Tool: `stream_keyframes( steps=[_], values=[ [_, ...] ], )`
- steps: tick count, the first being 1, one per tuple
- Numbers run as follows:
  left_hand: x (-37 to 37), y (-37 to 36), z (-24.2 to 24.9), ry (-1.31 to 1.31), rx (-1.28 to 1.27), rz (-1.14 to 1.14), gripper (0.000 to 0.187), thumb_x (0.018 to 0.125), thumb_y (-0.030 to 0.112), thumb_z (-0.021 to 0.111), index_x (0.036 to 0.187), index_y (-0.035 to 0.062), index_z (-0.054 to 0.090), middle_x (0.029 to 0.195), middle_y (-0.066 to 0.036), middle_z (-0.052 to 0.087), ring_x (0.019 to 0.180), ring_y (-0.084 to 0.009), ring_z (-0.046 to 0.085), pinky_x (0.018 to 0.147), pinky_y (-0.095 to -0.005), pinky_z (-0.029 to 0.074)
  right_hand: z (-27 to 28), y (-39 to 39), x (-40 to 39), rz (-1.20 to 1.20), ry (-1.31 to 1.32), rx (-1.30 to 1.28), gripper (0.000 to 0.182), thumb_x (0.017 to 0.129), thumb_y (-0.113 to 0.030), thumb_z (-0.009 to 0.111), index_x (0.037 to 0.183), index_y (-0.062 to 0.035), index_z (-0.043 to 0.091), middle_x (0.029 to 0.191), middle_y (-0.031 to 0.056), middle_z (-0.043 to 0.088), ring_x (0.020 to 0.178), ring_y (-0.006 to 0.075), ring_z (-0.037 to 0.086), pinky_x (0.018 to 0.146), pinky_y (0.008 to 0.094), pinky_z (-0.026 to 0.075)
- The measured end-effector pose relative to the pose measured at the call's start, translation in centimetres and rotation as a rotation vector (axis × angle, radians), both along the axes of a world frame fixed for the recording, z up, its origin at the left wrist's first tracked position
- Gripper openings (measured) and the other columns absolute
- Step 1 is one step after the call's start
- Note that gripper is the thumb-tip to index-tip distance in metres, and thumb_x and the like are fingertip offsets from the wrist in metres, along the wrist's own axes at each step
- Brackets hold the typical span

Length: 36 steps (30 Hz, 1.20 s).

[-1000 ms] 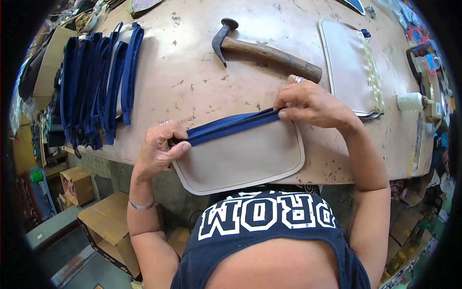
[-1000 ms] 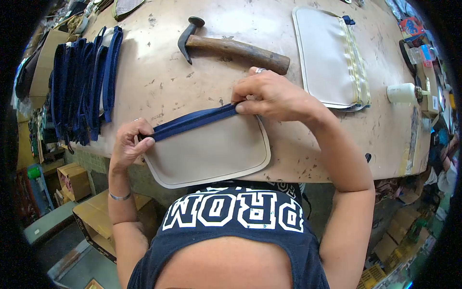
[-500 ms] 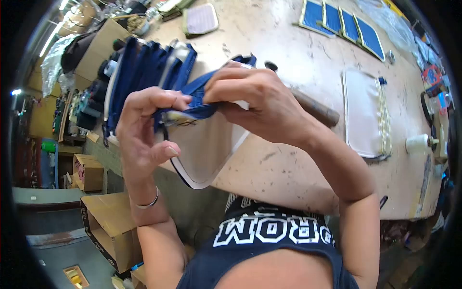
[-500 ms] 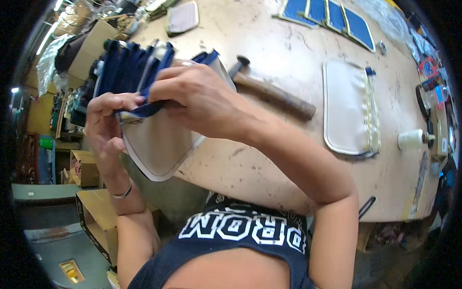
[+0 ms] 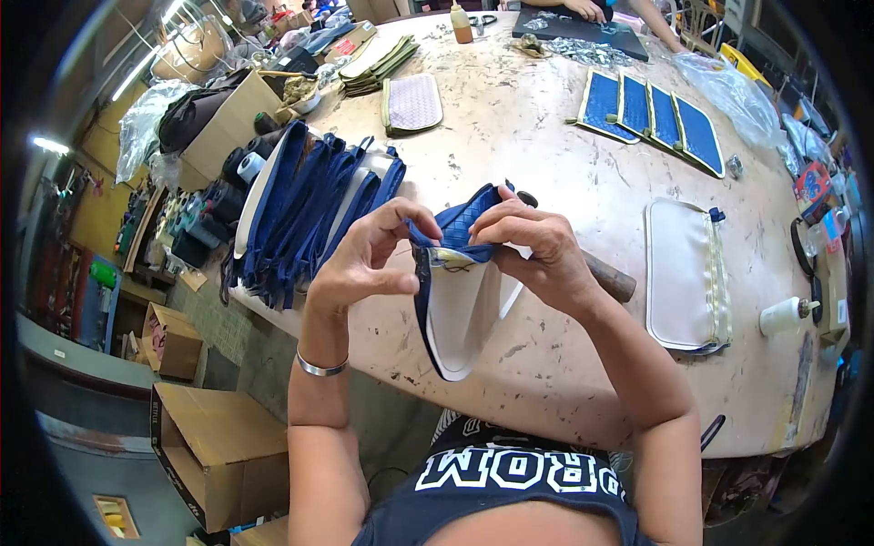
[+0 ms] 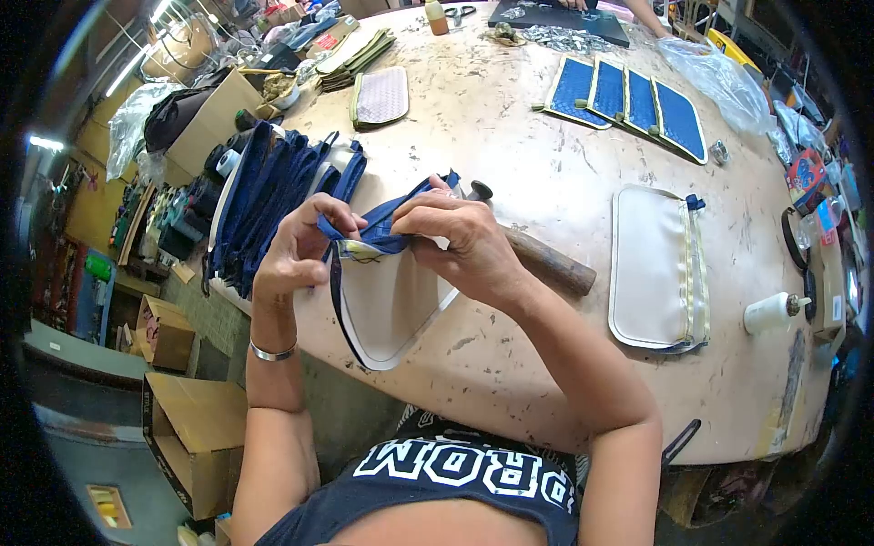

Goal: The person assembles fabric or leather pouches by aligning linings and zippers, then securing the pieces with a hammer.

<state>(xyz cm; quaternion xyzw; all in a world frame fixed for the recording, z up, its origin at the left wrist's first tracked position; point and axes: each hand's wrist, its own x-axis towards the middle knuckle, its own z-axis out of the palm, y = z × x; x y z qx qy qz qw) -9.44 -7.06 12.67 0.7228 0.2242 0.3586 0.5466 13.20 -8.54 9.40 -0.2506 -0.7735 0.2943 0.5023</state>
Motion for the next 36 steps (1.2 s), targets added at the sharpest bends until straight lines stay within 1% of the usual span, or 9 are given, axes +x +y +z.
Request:
stream_keyframes(
  steps=[3, 6, 7, 10, 11, 14, 15, 19, 36],
  values=[
    [0.8, -1.3, 0.4, -0.013, -0.057, 0.114, 0.054, 0.067, 0.01, 0.078, 0.109, 0.0037, 0.044, 0.096, -0.005, 0.054, 0.086, -0.0104, 0.052, 0.074, -0.0214, 0.043, -0.3, 0.0, 0.8, -0.025, -0.038, -0.024, 0.033, 0.062, 0.015, 0.051, 0.085, -0.0055, 0.062, 0.086, 0.0042, 0.063, 0.088, 0.0185, 0.06, 0.107, 0.0479, 0.022],
    [1.6, -2.3, 0.6, 0.063, -0.096, 0.122, 0.054, 0.066, 0.006, 0.078, 0.104, 0.0071, 0.04, 0.091, -0.004, 0.054, 0.084, -0.0101, 0.053, 0.072, -0.0229, 0.044, 1.3, -1.3, 1.4, 0.122, 0.008, -0.203, 0.033, 0.063, 0.01, 0.05, 0.092, -0.0027, 0.06, 0.087, 0.0053, 0.063, 0.088, 0.0177, 0.059, 0.104, 0.0409, 0.028],
    [2.1, -2.6, 0.9, 0.078, -0.081, 0.152, 0.055, 0.064, 0.004, 0.079, 0.1, 0.0089, 0.037, 0.084, -0.002, 0.053, 0.079, -0.0089, 0.053, 0.071, -0.0224, 0.044, 1.7, -1.7, 1.7, 0.204, 0.098, -0.32, 0.03, 0.067, 0.001, 0.054, 0.096, 0.0008, 0.059, 0.088, 0.0064, 0.063, 0.085, 0.0164, 0.058, 0.093, 0.0325, 0.039],
    [3.2, -3.3, 0.9, 0.172, 0.203, 0.213, 0.055, 0.063, 0.004, 0.079, 0.099, 0.0082, 0.038, 0.081, -0.001, 0.052, 0.076, -0.0087, 0.053, 0.069, -0.0221, 0.043, 3.7, -2.6, 2.9, 0.286, 0.026, -0.534, 0.028, 0.071, -0.008, 0.059, 0.097, 0.0021, 0.059, 0.088, 0.0065, 0.062, 0.084, 0.0152, 0.057, 0.08, 0.0272, 0.043],
    [3.5, -3.2, 0.5, 0.228, 0.324, 0.215, 0.055, 0.062, 0.005, 0.08, 0.098, 0.0076, 0.038, 0.079, -0.002, 0.052, 0.073, -0.0097, 0.054, 0.067, -0.0237, 0.044, 3.8, -2.9, 2.4, 0.192, -0.045, -0.48, 0.022, 0.077, -0.012, 0.061, 0.094, 0.0017, 0.059, 0.083, 0.0052, 0.06, 0.078, 0.0115, 0.055, 0.071, 0.0245, 0.043],
    [4.5, -4.0, 1.1, 0.275, 0.348, 0.227, 0.054, 0.06, 0.006, 0.081, 0.096, 0.0061, 0.04, 0.079, -0.004, 0.052, 0.074, -0.0111, 0.055, 0.065, -0.0256, 0.045, 4.7, -3.3, 1.7, 0.083, -0.194, -0.557, 0.019, 0.081, -0.015, 0.061, 0.091, 0.0016, 0.059, 0.076, 0.0015, 0.058, 0.071, 0.0069, 0.051, 0.064, 0.0216, 0.042],
    [4.5, -4.1, 1.0, 0.314, 0.423, 0.234, 0.051, 0.061, 0.008, 0.08, 0.096, 0.0039, 0.044, 0.079, -0.007, 0.052, 0.074, -0.0138, 0.056, 0.066, -0.0267, 0.046, 3.6, -2.8, 1.7, 0.133, -0.102, -0.588, 0.016, 0.084, -0.014, 0.059, 0.089, 0.0007, 0.06, 0.071, -0.0024, 0.056, 0.065, 0.0035, 0.046, 0.058, 0.0191, 0.038],
    [5.0, -4.7, 1.3, 0.398, 0.533, 0.222, 0.041, 0.063, 0.008, 0.078, 0.096, 0.0026, 0.053, 0.083, -0.008, 0.055, 0.076, -0.0177, 0.057, 0.069, -0.0282, 0.047, 2.7, -2.1, 2.1, 0.141, -0.103, -0.855, 0.018, 0.087, -0.016, 0.056, 0.09, 0.0002, 0.063, 0.072, -0.0043, 0.056, 0.066, 0.0011, 0.045, 0.058, 0.0176, 0.037],
    [5.3, -5.6, 1.3, 0.575, 0.274, 0.183, 0.017, 0.067, 0.001, 0.066, 0.081, -0.0002, 0.059, 0.078, -0.006, 0.055, 0.07, -0.0157, 0.057, 0.066, -0.0264, 0.047, 1.5, -2.5, 1.4, 0.134, -0.201, -0.643, 0.017, 0.085, -0.012, 0.056, 0.089, 0.0032, 0.06, 0.068, 0.0002, 0.056, 0.063, 0.0047, 0.045, 0.057, 0.0215, 0.039]
  ],
)
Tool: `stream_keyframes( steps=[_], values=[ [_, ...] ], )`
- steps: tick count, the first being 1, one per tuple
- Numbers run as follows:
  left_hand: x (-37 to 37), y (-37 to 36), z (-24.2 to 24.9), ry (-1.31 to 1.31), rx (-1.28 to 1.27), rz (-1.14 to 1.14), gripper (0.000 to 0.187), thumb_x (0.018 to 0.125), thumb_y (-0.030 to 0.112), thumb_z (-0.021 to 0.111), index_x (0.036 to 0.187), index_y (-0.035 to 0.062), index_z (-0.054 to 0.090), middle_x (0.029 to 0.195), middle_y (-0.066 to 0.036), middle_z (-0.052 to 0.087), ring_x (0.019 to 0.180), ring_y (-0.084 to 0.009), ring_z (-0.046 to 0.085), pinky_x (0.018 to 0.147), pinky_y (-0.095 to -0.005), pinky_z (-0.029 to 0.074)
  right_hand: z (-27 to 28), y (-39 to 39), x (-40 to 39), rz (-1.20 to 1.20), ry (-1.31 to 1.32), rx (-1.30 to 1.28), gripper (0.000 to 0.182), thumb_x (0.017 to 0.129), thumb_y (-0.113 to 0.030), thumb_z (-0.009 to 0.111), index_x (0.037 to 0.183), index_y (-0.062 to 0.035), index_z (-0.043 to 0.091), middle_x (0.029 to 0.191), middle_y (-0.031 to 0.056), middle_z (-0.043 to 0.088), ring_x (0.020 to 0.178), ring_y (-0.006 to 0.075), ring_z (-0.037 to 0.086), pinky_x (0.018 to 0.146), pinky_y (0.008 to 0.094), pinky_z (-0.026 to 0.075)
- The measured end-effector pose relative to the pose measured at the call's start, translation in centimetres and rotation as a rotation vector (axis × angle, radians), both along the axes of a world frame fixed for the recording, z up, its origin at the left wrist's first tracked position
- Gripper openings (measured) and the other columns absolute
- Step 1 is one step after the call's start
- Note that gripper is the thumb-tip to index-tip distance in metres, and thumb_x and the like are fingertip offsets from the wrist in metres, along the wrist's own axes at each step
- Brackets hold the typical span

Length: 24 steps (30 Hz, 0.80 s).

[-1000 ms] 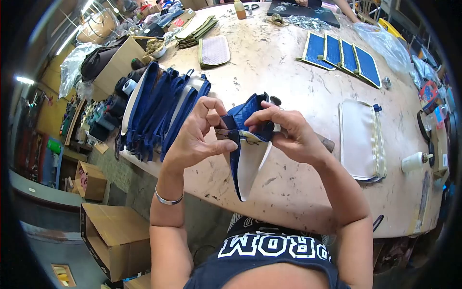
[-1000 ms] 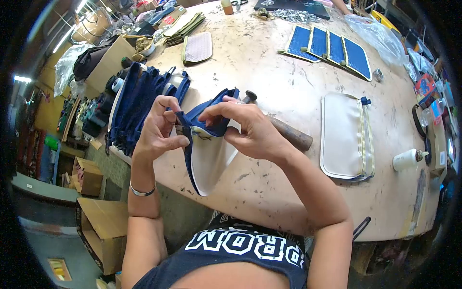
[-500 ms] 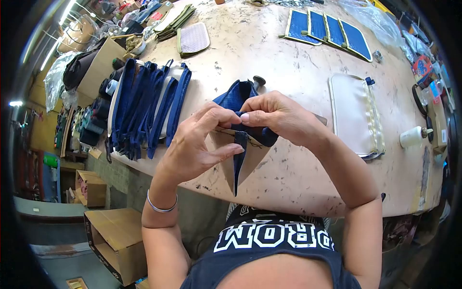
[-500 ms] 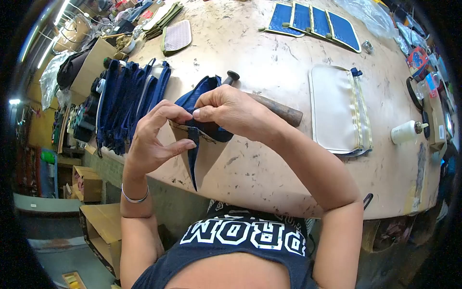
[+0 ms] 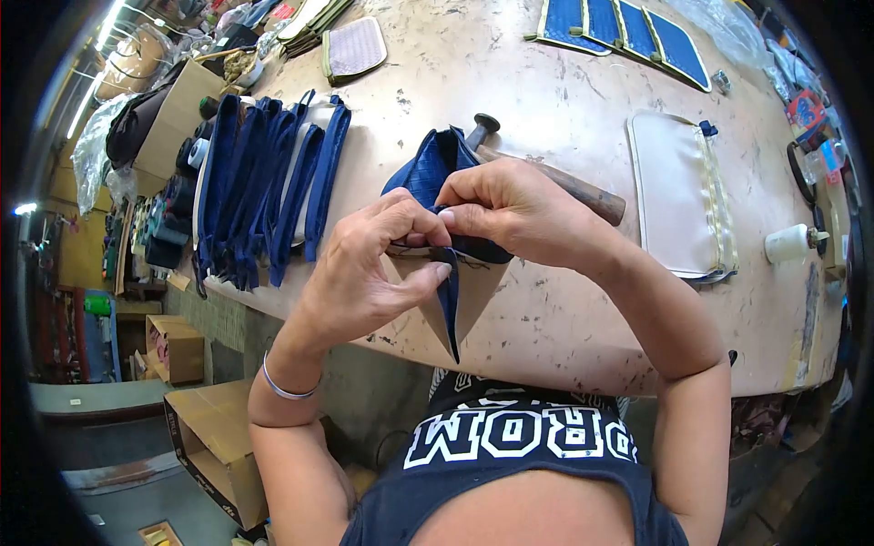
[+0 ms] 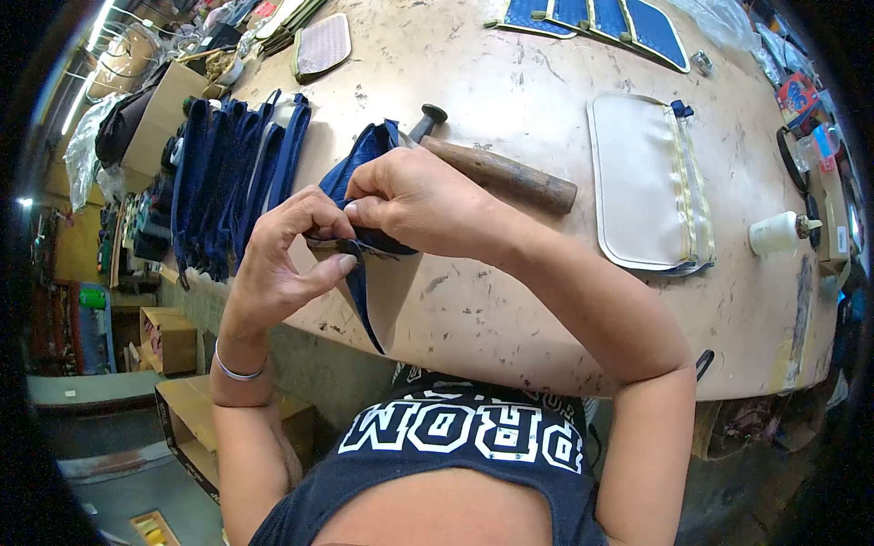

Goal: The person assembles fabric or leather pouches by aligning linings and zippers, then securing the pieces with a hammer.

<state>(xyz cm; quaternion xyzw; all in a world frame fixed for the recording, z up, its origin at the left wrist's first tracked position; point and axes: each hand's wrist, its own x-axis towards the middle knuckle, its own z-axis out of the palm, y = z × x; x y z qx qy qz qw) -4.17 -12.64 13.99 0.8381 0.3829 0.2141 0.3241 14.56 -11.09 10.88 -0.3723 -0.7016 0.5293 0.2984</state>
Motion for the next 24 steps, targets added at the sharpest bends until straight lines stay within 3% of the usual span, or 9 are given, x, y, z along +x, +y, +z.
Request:
stream_keyframes(
  steps=[1, 4, 7, 11, 14, 19, 22, 24],
  values=[
    [0.0, 0.0, 0.0, 0.013, 0.003, 0.008, 0.017, 0.067, 0.001, 0.067, 0.081, -0.0001, 0.059, 0.077, -0.006, 0.055, 0.071, -0.0157, 0.057, 0.066, -0.0264, 0.047, -0.1, 0.0, -0.1, -0.003, -0.012, 0.017, 0.016, 0.085, -0.012, 0.056, 0.089, 0.0035, 0.06, 0.068, 0.0009, 0.055, 0.063, 0.005, 0.045, 0.057, 0.0219, 0.039],
    [-0.3, -0.1, -0.2, 0.019, -0.012, 0.031, 0.016, 0.068, 0.003, 0.068, 0.081, -0.0002, 0.059, 0.076, -0.007, 0.057, 0.071, -0.0154, 0.057, 0.066, -0.0261, 0.046, -0.6, -0.2, -0.8, -0.066, -0.034, 0.092, 0.02, 0.082, -0.014, 0.055, 0.084, 0.0046, 0.062, 0.069, 0.0146, 0.06, 0.064, 0.0187, 0.057, 0.06, 0.0313, 0.045],
    [-0.9, 0.0, -1.1, -0.019, -0.103, 0.061, 0.017, 0.07, 0.004, 0.069, 0.082, -0.0009, 0.058, 0.076, -0.007, 0.059, 0.072, -0.0136, 0.055, 0.066, -0.025, 0.045, -1.3, -0.2, -0.8, -0.035, 0.01, 0.089, 0.02, 0.083, -0.013, 0.058, 0.096, 0.0025, 0.056, 0.071, 0.006, 0.059, 0.066, 0.0086, 0.05, 0.061, 0.0249, 0.042],
    [-2.0, 0.3, -1.9, -0.131, -0.31, 0.112, 0.018, 0.073, 0.006, 0.069, 0.084, -0.0017, 0.058, 0.077, -0.004, 0.059, 0.072, -0.0099, 0.052, 0.065, -0.0233, 0.044, -0.9, -0.6, -0.1, 0.105, 0.066, 0.169, 0.037, 0.077, -0.009, 0.061, 0.109, -0.0004, 0.046, 0.075, 0.0102, 0.062, 0.073, 0.015, 0.058, 0.065, 0.029, 0.044],
    [-2.3, 0.5, -2.0, -0.206, -0.41, 0.117, 0.018, 0.073, 0.008, 0.07, 0.085, -0.0008, 0.059, 0.076, -0.001, 0.058, 0.071, -0.0076, 0.051, 0.066, -0.0224, 0.042, 0.0, -1.2, -0.6, 0.022, 0.039, 0.173, 0.026, 0.075, -0.006, 0.053, 0.1, 0.0023, 0.05, 0.073, 0.0179, 0.062, 0.069, 0.0254, 0.062, 0.064, 0.0354, 0.047],
    [-2.7, 1.2, -1.9, -0.076, -0.478, 0.119, 0.019, 0.075, 0.013, 0.069, 0.085, 0.0005, 0.059, 0.077, 0.001, 0.057, 0.07, -0.0061, 0.049, 0.064, -0.0206, 0.041, -0.9, -1.2, -1.6, -0.096, 0.113, 0.181, 0.023, 0.072, -0.001, 0.051, 0.095, 0.0041, 0.05, 0.07, 0.0164, 0.061, 0.066, 0.0263, 0.061, 0.062, 0.0348, 0.047],
    [-2.4, 1.3, -2.3, -0.156, -0.633, 0.125, 0.017, 0.075, 0.014, 0.067, 0.08, 0.0003, 0.058, 0.074, 0.002, 0.056, 0.068, -0.0056, 0.048, 0.06, -0.0218, 0.04, -0.9, -1.2, -1.7, -0.109, 0.104, 0.156, 0.022, 0.072, -0.001, 0.05, 0.093, 0.0049, 0.05, 0.071, 0.0172, 0.062, 0.067, 0.0264, 0.062, 0.063, 0.0343, 0.048],
    [-2.5, 1.6, -3.3, -0.162, -0.567, 0.101, 0.016, 0.074, 0.012, 0.067, 0.076, 0.0006, 0.056, 0.069, 0.0, 0.055, 0.066, -0.0059, 0.047, 0.059, -0.0227, 0.039, -0.9, -1.2, -1.8, -0.1, 0.097, 0.107, 0.021, 0.072, -0.001, 0.051, 0.092, 0.0051, 0.051, 0.072, 0.0178, 0.062, 0.068, 0.0265, 0.062, 0.064, 0.034, 0.048]
  ],
)
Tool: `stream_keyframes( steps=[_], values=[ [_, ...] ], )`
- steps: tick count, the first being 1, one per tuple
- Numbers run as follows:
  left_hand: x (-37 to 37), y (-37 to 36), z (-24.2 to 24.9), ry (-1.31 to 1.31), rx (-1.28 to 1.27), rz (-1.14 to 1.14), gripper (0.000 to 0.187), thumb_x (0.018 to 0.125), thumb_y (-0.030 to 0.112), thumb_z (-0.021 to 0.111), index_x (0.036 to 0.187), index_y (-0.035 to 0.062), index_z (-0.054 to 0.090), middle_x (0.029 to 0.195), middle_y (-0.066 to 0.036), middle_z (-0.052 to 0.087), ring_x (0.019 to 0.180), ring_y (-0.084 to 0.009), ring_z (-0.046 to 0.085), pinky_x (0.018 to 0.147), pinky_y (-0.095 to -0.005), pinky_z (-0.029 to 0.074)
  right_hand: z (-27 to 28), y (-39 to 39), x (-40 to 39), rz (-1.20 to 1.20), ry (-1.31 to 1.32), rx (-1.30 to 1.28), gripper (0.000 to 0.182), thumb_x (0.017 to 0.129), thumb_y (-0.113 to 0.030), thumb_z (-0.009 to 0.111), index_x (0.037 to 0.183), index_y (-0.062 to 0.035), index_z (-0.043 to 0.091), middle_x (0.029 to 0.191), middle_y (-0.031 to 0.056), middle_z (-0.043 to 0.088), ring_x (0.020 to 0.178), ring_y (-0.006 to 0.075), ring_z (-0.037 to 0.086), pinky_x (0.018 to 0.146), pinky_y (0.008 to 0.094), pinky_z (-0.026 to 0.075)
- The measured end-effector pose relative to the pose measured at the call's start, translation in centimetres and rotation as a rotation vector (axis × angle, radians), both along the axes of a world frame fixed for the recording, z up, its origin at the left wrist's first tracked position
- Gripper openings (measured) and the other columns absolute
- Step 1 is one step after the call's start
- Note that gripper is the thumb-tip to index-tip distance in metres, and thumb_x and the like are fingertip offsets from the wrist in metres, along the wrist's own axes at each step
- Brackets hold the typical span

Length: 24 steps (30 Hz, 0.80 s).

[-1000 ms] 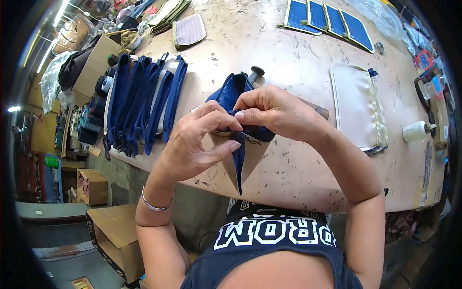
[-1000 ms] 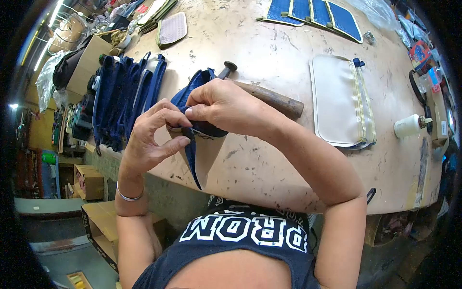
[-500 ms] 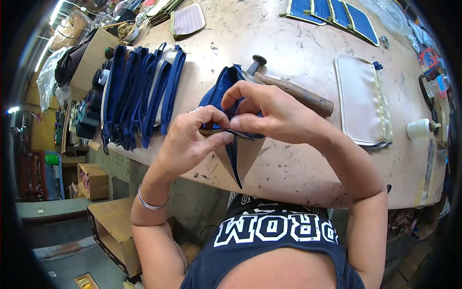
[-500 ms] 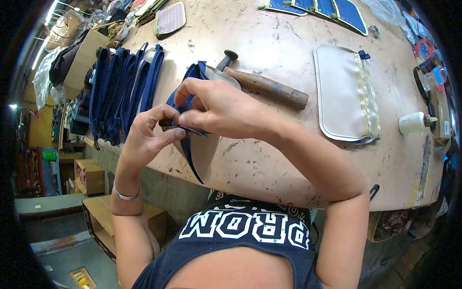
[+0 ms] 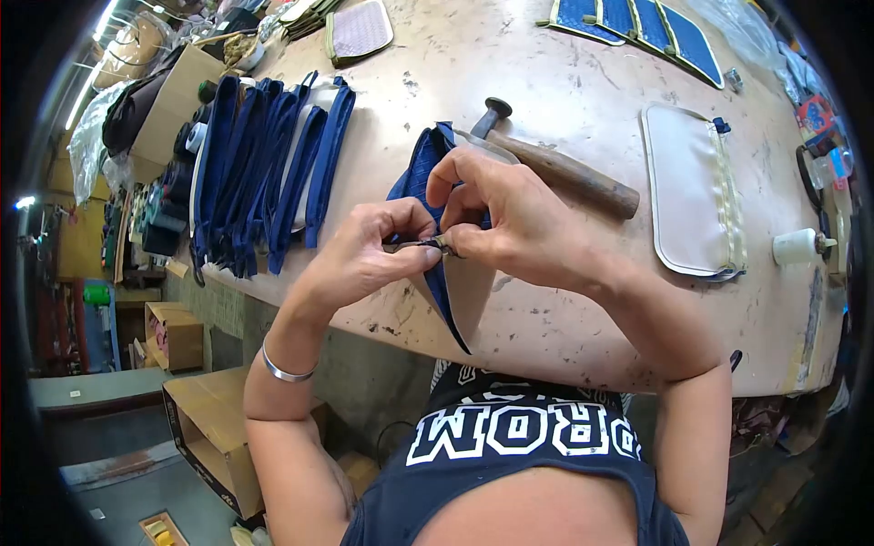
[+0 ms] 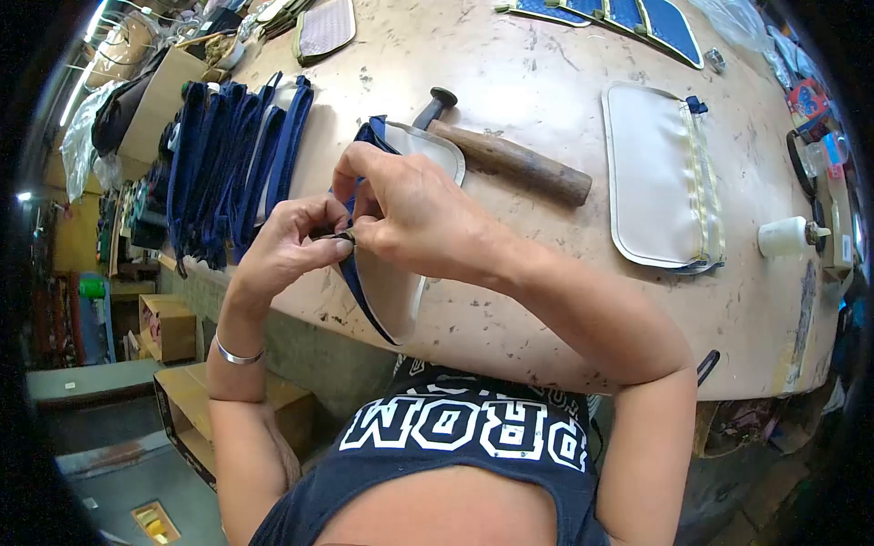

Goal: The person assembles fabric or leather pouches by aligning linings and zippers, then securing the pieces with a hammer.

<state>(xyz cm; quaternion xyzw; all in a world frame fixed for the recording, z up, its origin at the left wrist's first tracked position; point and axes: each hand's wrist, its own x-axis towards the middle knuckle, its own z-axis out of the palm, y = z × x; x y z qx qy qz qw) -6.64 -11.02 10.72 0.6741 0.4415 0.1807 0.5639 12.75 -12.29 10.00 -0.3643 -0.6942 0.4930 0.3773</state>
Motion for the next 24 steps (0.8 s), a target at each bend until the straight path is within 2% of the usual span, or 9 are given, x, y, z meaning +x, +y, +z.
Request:
stream_keyframes(
  steps=[1, 3, 6, 10, 12, 13, 16, 22, 24],
  values=[
    [0.0, 0.1, -0.3, -0.004, 0.035, -0.008, 0.016, 0.073, 0.011, 0.067, 0.074, 0.0008, 0.055, 0.067, 0.0, 0.054, 0.064, -0.006, 0.047, 0.058, -0.0232, 0.039, -0.2, 0.0, -0.1, 0.003, -0.006, -0.007, 0.021, 0.072, 0.0, 0.052, 0.093, 0.0039, 0.05, 0.073, 0.0137, 0.06, 0.07, 0.0215, 0.06, 0.066, 0.0318, 0.047],
    [0.5, -0.4, 0.2, 0.121, 0.32, -0.017, 0.014, 0.07, 0.008, 0.066, 0.071, 0.0013, 0.053, 0.065, -0.003, 0.054, 0.061, -0.0092, 0.049, 0.058, -0.0249, 0.04, -0.8, 0.0, -0.1, 0.007, -0.018, -0.023, 0.022, 0.074, 0.001, 0.055, 0.095, 0.0014, 0.049, 0.076, 0.0054, 0.058, 0.074, 0.0116, 0.054, 0.07, 0.0272, 0.045],
    [0.8, -1.1, 0.4, 0.227, 0.662, -0.006, 0.014, 0.066, 0.005, 0.065, 0.07, 0.0019, 0.052, 0.063, -0.007, 0.054, 0.059, -0.0156, 0.052, 0.059, -0.0278, 0.041, -0.9, 0.4, 0.3, 0.1, -0.012, 0.033, 0.02, 0.074, 0.001, 0.056, 0.092, 0.002, 0.051, 0.076, 0.0059, 0.057, 0.074, 0.011, 0.054, 0.07, 0.0276, 0.045],
    [0.9, -1.7, 0.6, 0.311, 0.957, -0.013, 0.015, 0.063, 0.002, 0.065, 0.07, 0.0015, 0.052, 0.063, -0.007, 0.055, 0.06, -0.022, 0.056, 0.06, -0.0307, 0.044, -0.4, 0.0, 0.1, 0.051, -0.116, 0.154, 0.02, 0.071, -0.001, 0.058, 0.09, 0.0004, 0.051, 0.076, 0.0099, 0.058, 0.074, 0.0187, 0.059, 0.069, 0.0299, 0.046],
    [1.1, -1.8, 0.4, 0.274, 0.973, 0.003, 0.015, 0.063, 0.001, 0.066, 0.072, 0.0011, 0.053, 0.063, -0.008, 0.055, 0.061, -0.0209, 0.057, 0.062, -0.0294, 0.044, -0.9, -0.5, -0.6, -0.048, -0.151, 0.259, 0.02, 0.07, -0.003, 0.059, 0.089, -0.0009, 0.051, 0.077, 0.012, 0.059, 0.075, 0.024, 0.06, 0.069, 0.0318, 0.046],
    [1.1, -1.9, 0.2, 0.255, 0.982, 0.011, 0.016, 0.063, 0.001, 0.066, 0.073, 0.001, 0.053, 0.063, -0.009, 0.056, 0.061, -0.0204, 0.057, 0.063, -0.0287, 0.045, -0.8, -0.8, -0.7, -0.082, -0.202, 0.351, 0.021, 0.069, -0.005, 0.059, 0.088, -0.0024, 0.051, 0.078, 0.0134, 0.059, 0.076, 0.0296, 0.06, 0.069, 0.0348, 0.045],
    [1.0, -2.0, 0.2, 0.155, 0.698, 0.075, 0.014, 0.068, 0.001, 0.066, 0.077, 0.0005, 0.055, 0.066, -0.007, 0.057, 0.063, -0.016, 0.057, 0.067, -0.0267, 0.044, -1.3, -1.0, -1.0, -0.126, -0.25, 0.491, 0.022, 0.069, -0.004, 0.059, 0.089, -0.0034, 0.051, 0.077, 0.0119, 0.06, 0.075, 0.0283, 0.06, 0.07, 0.035, 0.044],
    [-0.7, -1.0, -0.3, -0.11, 0.309, 0.031, 0.013, 0.074, 0.0, 0.064, 0.085, -0.0009, 0.058, 0.075, -0.004, 0.057, 0.068, -0.0115, 0.051, 0.066, -0.0232, 0.043, -1.5, -0.3, -0.9, -0.054, -0.163, 0.254, 0.023, 0.069, -0.004, 0.058, 0.091, -0.0056, 0.051, 0.077, 0.0087, 0.06, 0.072, 0.0242, 0.059, 0.073, 0.0321, 0.041],
    [-0.6, -1.0, -0.4, -0.073, 0.363, 0.021, 0.015, 0.074, 0.0, 0.065, 0.086, -0.0012, 0.058, 0.077, -0.005, 0.058, 0.069, -0.0116, 0.053, 0.066, -0.0233, 0.043, -1.4, -0.3, -0.9, -0.095, -0.235, 0.369, 0.02, 0.069, -0.006, 0.056, 0.088, -0.0051, 0.05, 0.072, 0.0098, 0.06, 0.067, 0.0273, 0.059, 0.071, 0.0354, 0.04]
  ],
)
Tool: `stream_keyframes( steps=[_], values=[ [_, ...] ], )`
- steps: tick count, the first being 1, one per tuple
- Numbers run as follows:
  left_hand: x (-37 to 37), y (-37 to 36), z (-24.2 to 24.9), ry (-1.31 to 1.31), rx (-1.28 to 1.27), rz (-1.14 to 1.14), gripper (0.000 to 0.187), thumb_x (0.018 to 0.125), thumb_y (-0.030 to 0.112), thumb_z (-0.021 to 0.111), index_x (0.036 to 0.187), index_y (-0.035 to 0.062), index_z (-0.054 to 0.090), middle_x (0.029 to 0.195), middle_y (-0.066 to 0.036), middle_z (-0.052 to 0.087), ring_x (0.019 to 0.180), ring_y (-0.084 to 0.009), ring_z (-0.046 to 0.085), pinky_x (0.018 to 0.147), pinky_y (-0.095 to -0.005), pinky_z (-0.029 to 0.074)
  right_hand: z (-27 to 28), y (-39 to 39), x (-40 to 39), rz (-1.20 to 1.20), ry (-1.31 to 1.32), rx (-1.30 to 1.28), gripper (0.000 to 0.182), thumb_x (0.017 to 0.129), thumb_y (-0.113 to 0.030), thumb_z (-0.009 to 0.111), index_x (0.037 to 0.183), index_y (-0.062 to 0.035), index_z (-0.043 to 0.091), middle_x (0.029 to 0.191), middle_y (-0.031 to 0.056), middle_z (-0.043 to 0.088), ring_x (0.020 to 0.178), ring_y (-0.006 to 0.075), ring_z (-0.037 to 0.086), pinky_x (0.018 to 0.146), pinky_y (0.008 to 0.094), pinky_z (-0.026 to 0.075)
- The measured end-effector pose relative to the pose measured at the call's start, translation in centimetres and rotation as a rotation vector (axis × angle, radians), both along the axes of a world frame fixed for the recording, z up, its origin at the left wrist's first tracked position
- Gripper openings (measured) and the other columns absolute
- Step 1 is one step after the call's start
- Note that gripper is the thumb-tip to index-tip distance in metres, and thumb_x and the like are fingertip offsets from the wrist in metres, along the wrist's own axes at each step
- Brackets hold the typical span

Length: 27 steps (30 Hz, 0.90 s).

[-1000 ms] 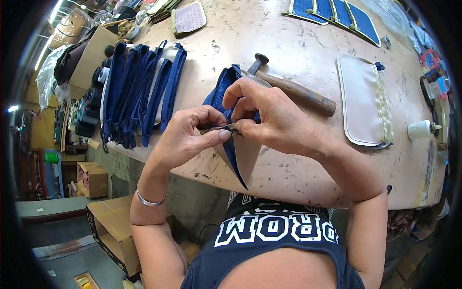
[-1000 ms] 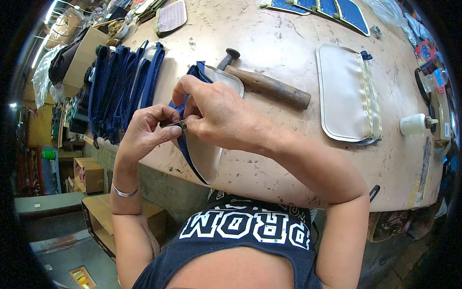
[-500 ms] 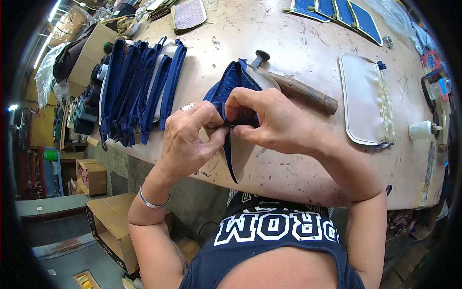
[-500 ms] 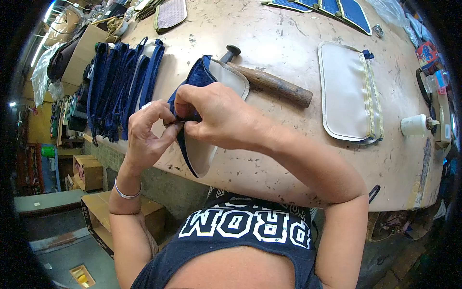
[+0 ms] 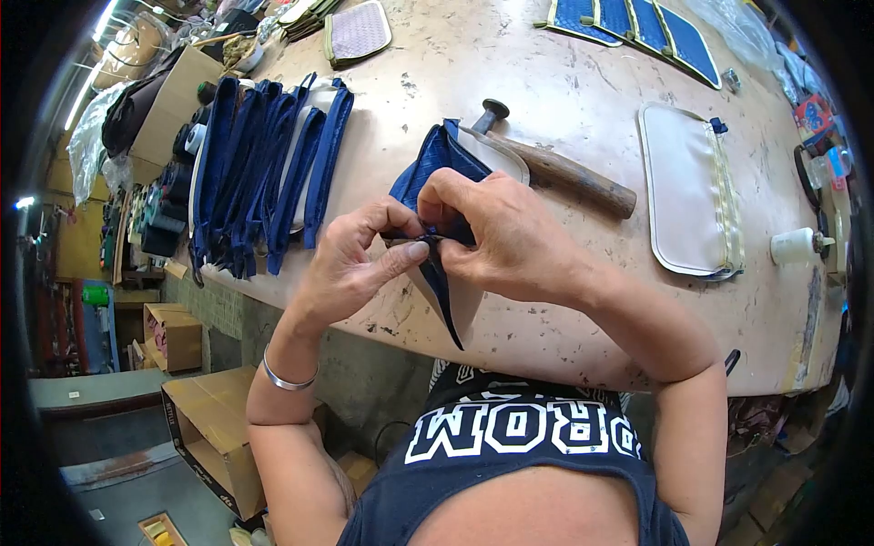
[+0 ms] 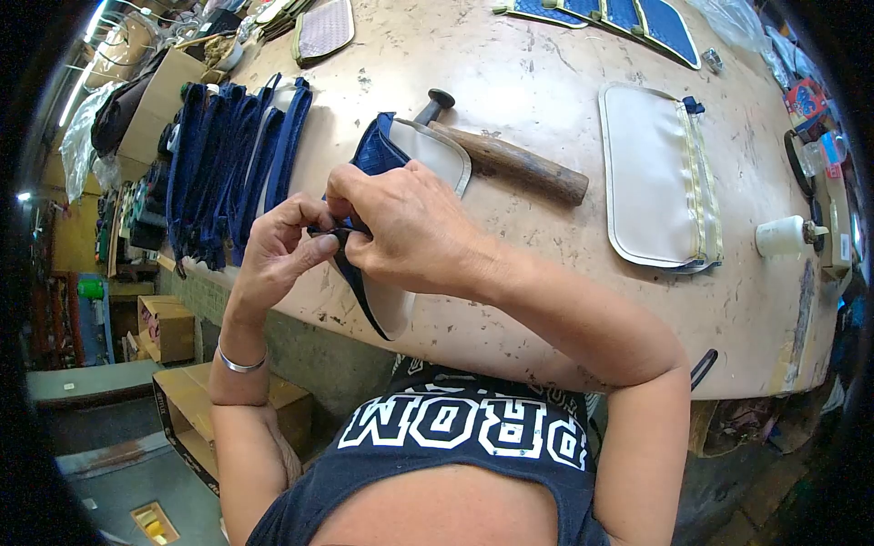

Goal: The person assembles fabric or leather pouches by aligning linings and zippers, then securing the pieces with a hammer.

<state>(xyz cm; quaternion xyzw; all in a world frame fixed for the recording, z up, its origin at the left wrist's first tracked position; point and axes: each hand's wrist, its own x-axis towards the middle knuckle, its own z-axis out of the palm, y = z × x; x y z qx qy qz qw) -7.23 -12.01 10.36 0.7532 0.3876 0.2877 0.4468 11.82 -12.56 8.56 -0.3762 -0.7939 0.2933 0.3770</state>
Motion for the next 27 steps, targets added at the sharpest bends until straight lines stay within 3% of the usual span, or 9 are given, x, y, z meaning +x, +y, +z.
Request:
stream_keyframes(
  steps=[4, 7, 10, 16, 17, 23, 27],
  values=[
    [0.6, -0.4, 1.0, 0.138, 0.17, 0.011, 0.017, 0.074, 0.003, 0.066, 0.087, -0.0022, 0.058, 0.08, -0.006, 0.059, 0.073, -0.0112, 0.054, 0.067, -0.0249, 0.045, -0.2, -0.7, -0.3, -0.061, -0.008, 0.097, 0.021, 0.071, -0.003, 0.059, 0.091, -0.0034, 0.052, 0.076, 0.0098, 0.059, 0.073, 0.0244, 0.059, 0.071, 0.0328, 0.044],
    [0.0, -0.2, 0.7, 0.059, 0.113, -0.004, 0.019, 0.072, 0.003, 0.067, 0.089, -0.0017, 0.058, 0.08, -0.007, 0.059, 0.074, -0.0124, 0.055, 0.068, -0.0261, 0.045, -0.1, -0.1, 0.1, 0.011, 0.083, -0.094, 0.019, 0.071, -0.004, 0.06, 0.089, -0.0021, 0.052, 0.078, 0.0109, 0.06, 0.074, 0.024, 0.058, 0.072, 0.0323, 0.045],
    [0.0, -0.1, 0.7, 0.14, 0.183, -0.035, 0.02, 0.07, 0.001, 0.068, 0.088, 0.0006, 0.059, 0.079, -0.007, 0.057, 0.072, -0.0154, 0.056, 0.067, -0.0268, 0.045, 0.4, 0.1, 0.6, 0.084, 0.103, -0.2, 0.021, 0.071, -0.004, 0.061, 0.09, -0.0016, 0.053, 0.079, 0.008, 0.059, 0.075, 0.0188, 0.057, 0.073, 0.0302, 0.044],
    [0.5, -0.8, 0.7, 0.177, 0.318, 0.045, 0.02, 0.066, -0.003, 0.069, 0.083, 0.0033, 0.061, 0.076, -0.008, 0.054, 0.067, -0.0181, 0.055, 0.061, -0.0275, 0.045, 1.0, 0.8, 1.8, 0.171, 0.197, -0.586, 0.017, 0.082, -0.009, 0.055, 0.097, -0.0005, 0.054, 0.078, 0.0012, 0.055, 0.079, 0.0091, 0.049, 0.072, 0.0258, 0.043],
    [0.7, -1.0, 0.6, 0.163, 0.354, 0.052, 0.021, 0.065, -0.004, 0.068, 0.082, 0.0035, 0.061, 0.075, -0.008, 0.053, 0.066, -0.0182, 0.054, 0.059, -0.0274, 0.044, 1.9, 0.7, 2.0, 0.138, 0.093, -0.542, 0.017, 0.086, -0.013, 0.053, 0.095, 0.0008, 0.056, 0.079, 0.0034, 0.057, 0.078, 0.0092, 0.051, 0.071, 0.0252, 0.043],
    [0.4, -1.4, -0.4, 0.157, 0.728, -0.042, 0.026, 0.058, -0.008, 0.067, 0.079, 0.0057, 0.062, 0.072, -0.005, 0.049, 0.059, -0.0167, 0.049, 0.049, -0.0267, 0.04, 1.7, 1.1, 2.4, 0.196, -0.119, -0.493, 0.019, 0.086, -0.016, 0.055, 0.088, 0.002, 0.06, 0.073, 0.0088, 0.06, 0.066, 0.0143, 0.052, 0.063, 0.0282, 0.043],
    [0.1, -1.2, -0.2, 0.213, 0.857, -0.107, 0.023, 0.059, -0.006, 0.067, 0.078, 0.0062, 0.062, 0.074, -0.005, 0.049, 0.059, -0.0157, 0.048, 0.048, -0.0257, 0.039, 1.8, 1.1, 2.9, 0.257, -0.124, -0.404, 0.017, 0.085, -0.014, 0.056, 0.083, 0.0025, 0.059, 0.069, 0.0111, 0.059, 0.063, 0.0185, 0.052, 0.061, 0.0296, 0.043]
  ],
)
